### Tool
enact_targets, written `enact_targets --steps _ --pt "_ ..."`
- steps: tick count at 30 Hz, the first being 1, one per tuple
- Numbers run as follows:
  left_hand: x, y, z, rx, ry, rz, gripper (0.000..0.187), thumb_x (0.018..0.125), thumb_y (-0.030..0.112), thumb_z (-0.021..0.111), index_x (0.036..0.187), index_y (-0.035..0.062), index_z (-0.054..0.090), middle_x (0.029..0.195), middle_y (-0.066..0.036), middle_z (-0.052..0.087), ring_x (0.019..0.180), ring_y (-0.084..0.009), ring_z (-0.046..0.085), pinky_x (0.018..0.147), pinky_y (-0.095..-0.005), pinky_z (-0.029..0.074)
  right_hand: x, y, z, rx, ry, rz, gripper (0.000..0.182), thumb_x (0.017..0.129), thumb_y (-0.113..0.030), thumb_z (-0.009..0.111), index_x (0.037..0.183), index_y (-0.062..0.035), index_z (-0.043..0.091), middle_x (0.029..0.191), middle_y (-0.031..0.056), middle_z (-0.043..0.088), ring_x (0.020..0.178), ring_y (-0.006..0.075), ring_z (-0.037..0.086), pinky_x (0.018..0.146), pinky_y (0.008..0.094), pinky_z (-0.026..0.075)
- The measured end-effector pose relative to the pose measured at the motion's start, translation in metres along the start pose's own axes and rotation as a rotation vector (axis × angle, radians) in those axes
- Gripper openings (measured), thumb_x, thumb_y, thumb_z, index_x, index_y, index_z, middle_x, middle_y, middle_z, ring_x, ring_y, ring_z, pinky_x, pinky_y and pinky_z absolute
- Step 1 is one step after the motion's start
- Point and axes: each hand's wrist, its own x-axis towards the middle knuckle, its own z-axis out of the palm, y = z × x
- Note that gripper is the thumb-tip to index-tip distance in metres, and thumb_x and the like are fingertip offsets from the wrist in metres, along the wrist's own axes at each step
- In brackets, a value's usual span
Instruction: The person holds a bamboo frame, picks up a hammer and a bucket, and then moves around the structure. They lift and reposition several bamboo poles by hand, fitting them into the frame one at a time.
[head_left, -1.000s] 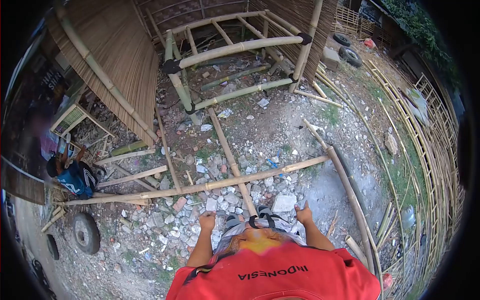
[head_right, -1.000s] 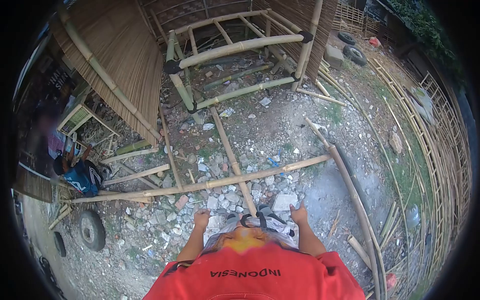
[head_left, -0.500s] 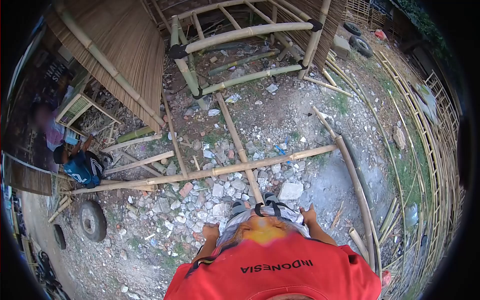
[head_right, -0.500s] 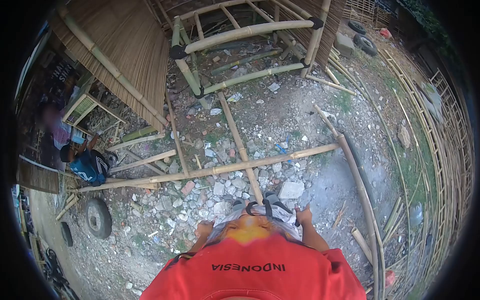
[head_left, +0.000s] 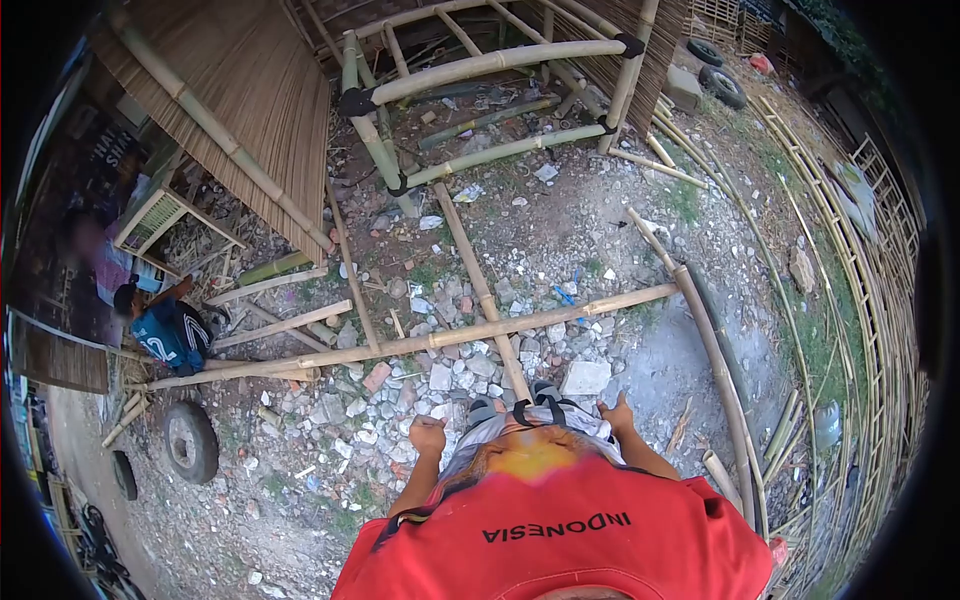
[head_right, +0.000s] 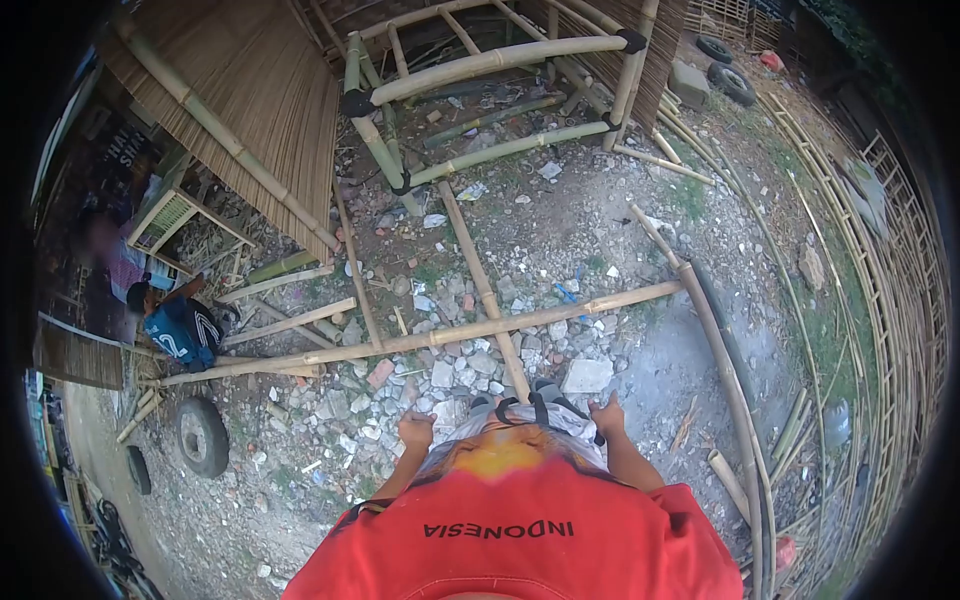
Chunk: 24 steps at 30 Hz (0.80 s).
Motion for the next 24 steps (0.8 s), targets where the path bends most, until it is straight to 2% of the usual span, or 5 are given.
enact_targets --steps 9,13,17,21,24 --pt "-0.001 -0.052 0.018 -0.07 -0.095 -0.111 0.019 0.078 0.012 0.083 0.085 0.005 0.066 0.075 -0.012 0.072 0.063 -0.0204 0.069 0.06 -0.035 0.054 -0.014 0.009 -0.002 0.078 0.043 0.022 0.102 0.083 -0.055 0.068 0.15 0.008 0.025 0.122 0.0368 0.059 0.118 0.0446 0.059 0.1 0.0428 0.048" --pt "-0.005 -0.049 0.023 -0.254 -0.076 -0.155 0.013 0.089 0.011 0.072 0.087 0.0005 0.065 0.072 -0.01 0.07 0.058 -0.0173 0.066 0.053 -0.0323 0.051 -0.017 0.008 -0.003 0.102 0.039 0.013 0.107 0.081 -0.059 0.069 0.15 0.0085 0.024 0.123 0.0373 0.059 0.118 0.0447 0.059 0.1 0.0425 0.048" --pt "0.0 -0.048 0.026 -0.407 -0.099 -0.192 0.02 0.098 0.016 0.06 0.091 -0.0035 0.063 0.073 -0.011 0.067 0.06 -0.0174 0.065 0.05 -0.0317 0.052 -0.017 0.006 -0.003 0.087 0.025 0.027 0.107 0.081 -0.059 0.068 0.15 0.0091 0.023 0.123 0.0375 0.058 0.119 0.0447 0.058 0.1 0.042 0.048" --pt "0.003 -0.043 0.028 -0.443 -0.04 -0.197 0.022 0.101 0.017 0.055 0.1 -0.0044 0.059 0.085 -0.013 0.065 0.066 -0.0198 0.067 0.049 -0.0325 0.055 -0.019 0.007 -0.004 0.086 0.018 0.022 0.107 0.081 -0.059 0.068 0.151 0.009 0.023 0.124 0.0379 0.058 0.12 0.0448 0.058 0.1 0.0416 0.047" --pt "0.002 -0.04 0.027 -0.449 -0.016 -0.22 0.022 0.1 0.017 0.055 0.099 -0.0043 0.06 0.083 -0.013 0.066 0.065 -0.02 0.067 0.047 -0.0321 0.054 -0.02 0.006 -0.004 0.1 0.029 0.015 0.107 0.081 -0.059 0.068 0.151 0.009 0.023 0.124 0.0381 0.058 0.12 0.0448 0.058 0.1 0.0417 0.047"
